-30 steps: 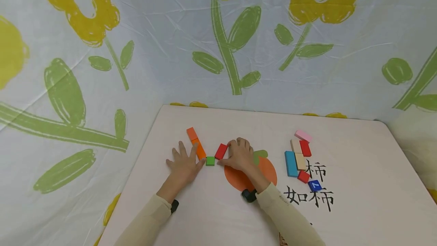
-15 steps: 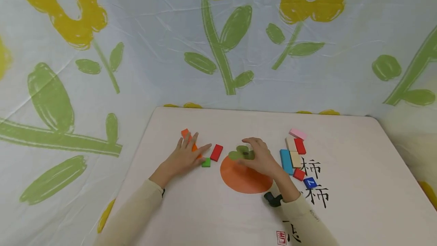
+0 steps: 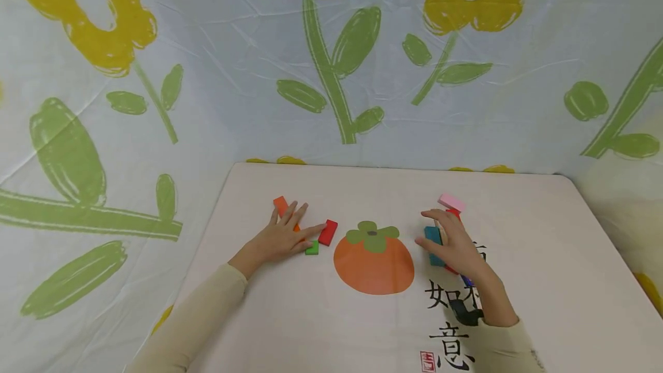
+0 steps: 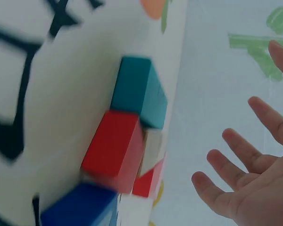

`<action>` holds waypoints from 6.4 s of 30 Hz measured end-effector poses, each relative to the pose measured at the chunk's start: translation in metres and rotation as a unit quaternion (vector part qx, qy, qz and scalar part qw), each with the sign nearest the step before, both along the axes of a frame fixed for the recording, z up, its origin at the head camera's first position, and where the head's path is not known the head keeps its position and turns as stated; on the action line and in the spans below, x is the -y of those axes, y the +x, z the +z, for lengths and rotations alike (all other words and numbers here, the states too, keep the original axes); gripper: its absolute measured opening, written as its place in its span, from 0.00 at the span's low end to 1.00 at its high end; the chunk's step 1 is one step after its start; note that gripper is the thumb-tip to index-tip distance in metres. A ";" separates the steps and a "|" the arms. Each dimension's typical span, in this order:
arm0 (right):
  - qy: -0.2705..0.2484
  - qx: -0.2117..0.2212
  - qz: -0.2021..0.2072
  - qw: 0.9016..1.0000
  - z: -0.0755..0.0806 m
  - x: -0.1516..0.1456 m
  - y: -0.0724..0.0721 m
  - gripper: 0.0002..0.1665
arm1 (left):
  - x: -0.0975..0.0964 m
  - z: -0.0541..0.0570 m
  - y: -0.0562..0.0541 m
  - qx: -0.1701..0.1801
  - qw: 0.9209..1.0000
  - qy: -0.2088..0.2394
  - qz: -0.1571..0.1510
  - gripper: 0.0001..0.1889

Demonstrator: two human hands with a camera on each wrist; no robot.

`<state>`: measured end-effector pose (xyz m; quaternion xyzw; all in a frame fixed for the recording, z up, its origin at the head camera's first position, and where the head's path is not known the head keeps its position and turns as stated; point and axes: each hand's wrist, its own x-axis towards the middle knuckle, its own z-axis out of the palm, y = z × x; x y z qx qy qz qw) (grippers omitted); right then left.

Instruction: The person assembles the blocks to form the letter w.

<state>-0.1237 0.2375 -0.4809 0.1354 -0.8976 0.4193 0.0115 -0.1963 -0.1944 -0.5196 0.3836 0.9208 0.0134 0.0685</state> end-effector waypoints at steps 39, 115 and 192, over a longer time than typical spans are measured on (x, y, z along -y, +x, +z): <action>0.181 0.117 -0.027 0.976 -0.023 -0.095 -0.046 0.44 | 0.002 -0.003 -0.001 0.009 0.998 -0.057 -0.003 0.29; 0.063 0.086 -0.008 0.994 -0.022 0.108 -0.100 0.37 | 0.001 -0.002 -0.002 0.038 0.998 -0.055 0.015 0.30; 0.174 0.116 -0.049 0.977 -0.031 0.180 -0.104 0.33 | 0.001 0.002 -0.006 0.023 0.999 -0.034 -0.009 0.28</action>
